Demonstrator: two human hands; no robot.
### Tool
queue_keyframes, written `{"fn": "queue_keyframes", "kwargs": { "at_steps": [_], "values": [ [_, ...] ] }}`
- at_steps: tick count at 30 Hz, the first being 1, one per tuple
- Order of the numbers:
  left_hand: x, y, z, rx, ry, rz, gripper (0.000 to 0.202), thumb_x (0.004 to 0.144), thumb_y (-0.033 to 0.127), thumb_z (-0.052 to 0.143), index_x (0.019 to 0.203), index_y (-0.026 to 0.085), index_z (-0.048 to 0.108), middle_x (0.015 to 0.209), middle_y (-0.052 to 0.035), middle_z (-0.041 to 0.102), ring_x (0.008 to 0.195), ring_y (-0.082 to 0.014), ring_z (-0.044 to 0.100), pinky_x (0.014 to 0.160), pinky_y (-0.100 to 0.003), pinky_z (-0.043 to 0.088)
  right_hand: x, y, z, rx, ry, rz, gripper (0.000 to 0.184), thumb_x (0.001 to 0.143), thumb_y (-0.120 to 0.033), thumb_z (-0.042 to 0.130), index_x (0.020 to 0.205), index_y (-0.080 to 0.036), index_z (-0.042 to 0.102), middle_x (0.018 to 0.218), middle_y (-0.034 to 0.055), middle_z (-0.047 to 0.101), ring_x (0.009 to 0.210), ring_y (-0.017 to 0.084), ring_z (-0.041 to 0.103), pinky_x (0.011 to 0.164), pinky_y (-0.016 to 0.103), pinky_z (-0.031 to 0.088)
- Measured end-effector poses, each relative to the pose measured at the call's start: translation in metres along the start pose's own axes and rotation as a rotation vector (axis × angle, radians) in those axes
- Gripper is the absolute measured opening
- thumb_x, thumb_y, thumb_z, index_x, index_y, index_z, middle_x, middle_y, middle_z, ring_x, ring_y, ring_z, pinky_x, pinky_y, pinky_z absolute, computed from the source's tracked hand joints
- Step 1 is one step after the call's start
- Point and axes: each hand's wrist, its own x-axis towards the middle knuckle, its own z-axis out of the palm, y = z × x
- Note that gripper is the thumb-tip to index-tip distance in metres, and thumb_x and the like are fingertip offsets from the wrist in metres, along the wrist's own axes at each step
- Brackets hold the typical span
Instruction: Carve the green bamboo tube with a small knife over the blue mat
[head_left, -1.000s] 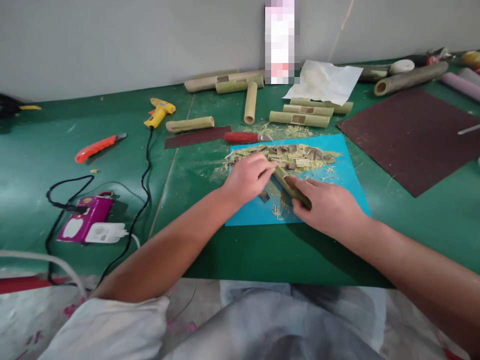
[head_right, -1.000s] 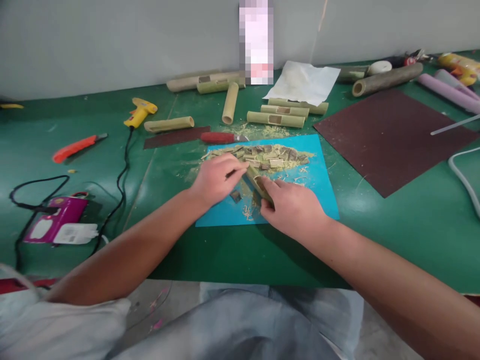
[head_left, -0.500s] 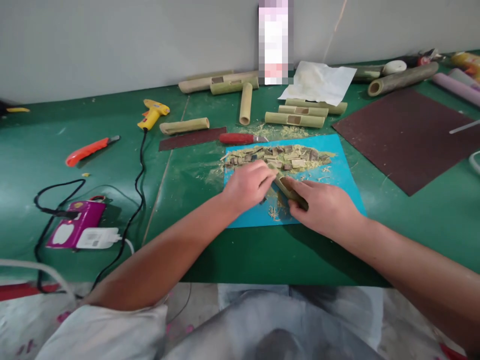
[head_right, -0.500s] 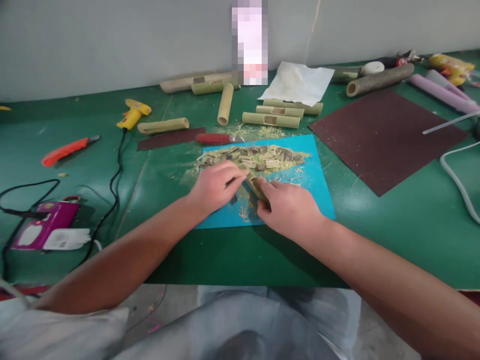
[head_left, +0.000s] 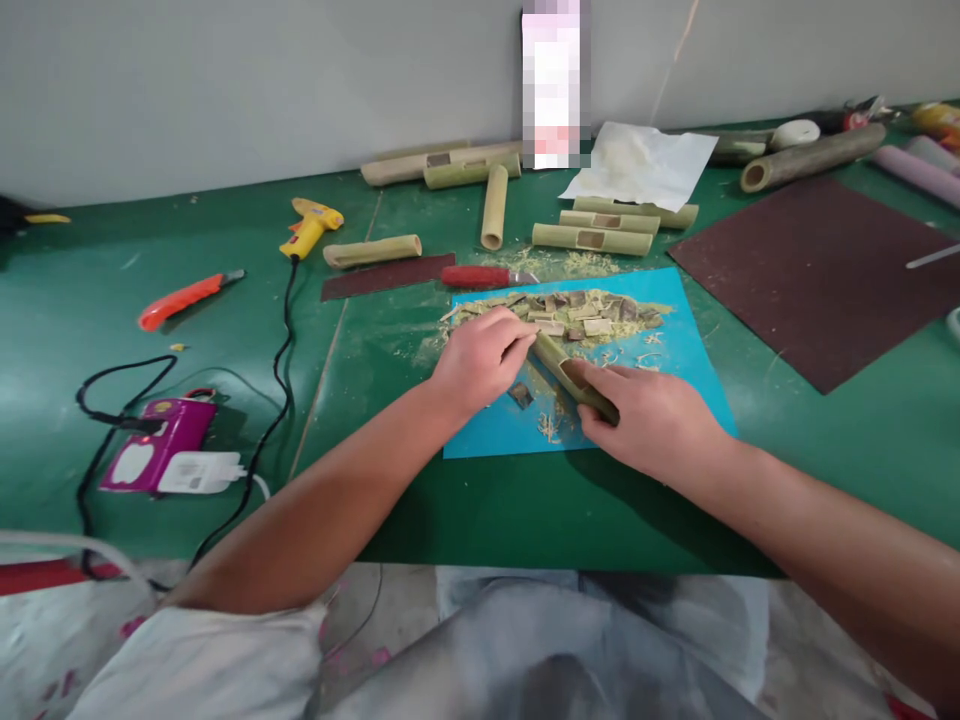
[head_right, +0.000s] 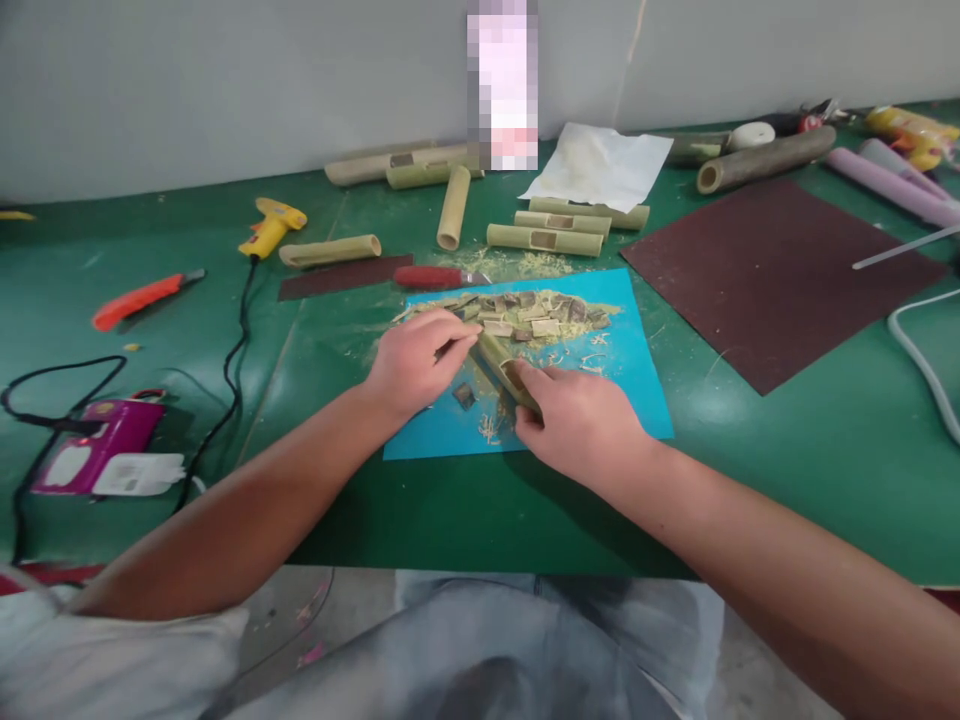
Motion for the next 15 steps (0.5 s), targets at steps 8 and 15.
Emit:
{"fn": "queue_keyframes", "kwargs": {
  "at_steps": [8,15],
  "values": [
    [-0.002,0.010,0.003,-0.009,-0.082,0.072,0.020,0.100,0.022,0.053,0.096,0.014,0.071,0.086,-0.0074,0.071,0.078,-0.0165,0.069,0.071,-0.028,0.056,0.004,0.000,0.001,0.024,-0.010,0.000,0.051,0.090,-0.030,0.047,0.139,-0.025,0.060,0.108,0.0055,0.077,0.081,0.022,0.070,0.059,0.031,0.038],
    [-0.004,0.018,0.004,-0.004,-0.094,0.103,0.023,0.102,0.023,0.051,0.098,0.013,0.071,0.086,-0.0087,0.071,0.078,-0.0175,0.069,0.072,-0.028,0.056,0.002,-0.002,-0.004,0.033,-0.021,0.008,0.052,0.091,-0.029,0.046,0.142,-0.022,0.059,0.111,0.0071,0.076,0.086,0.024,0.071,0.062,0.033,0.040]
  ]
}}
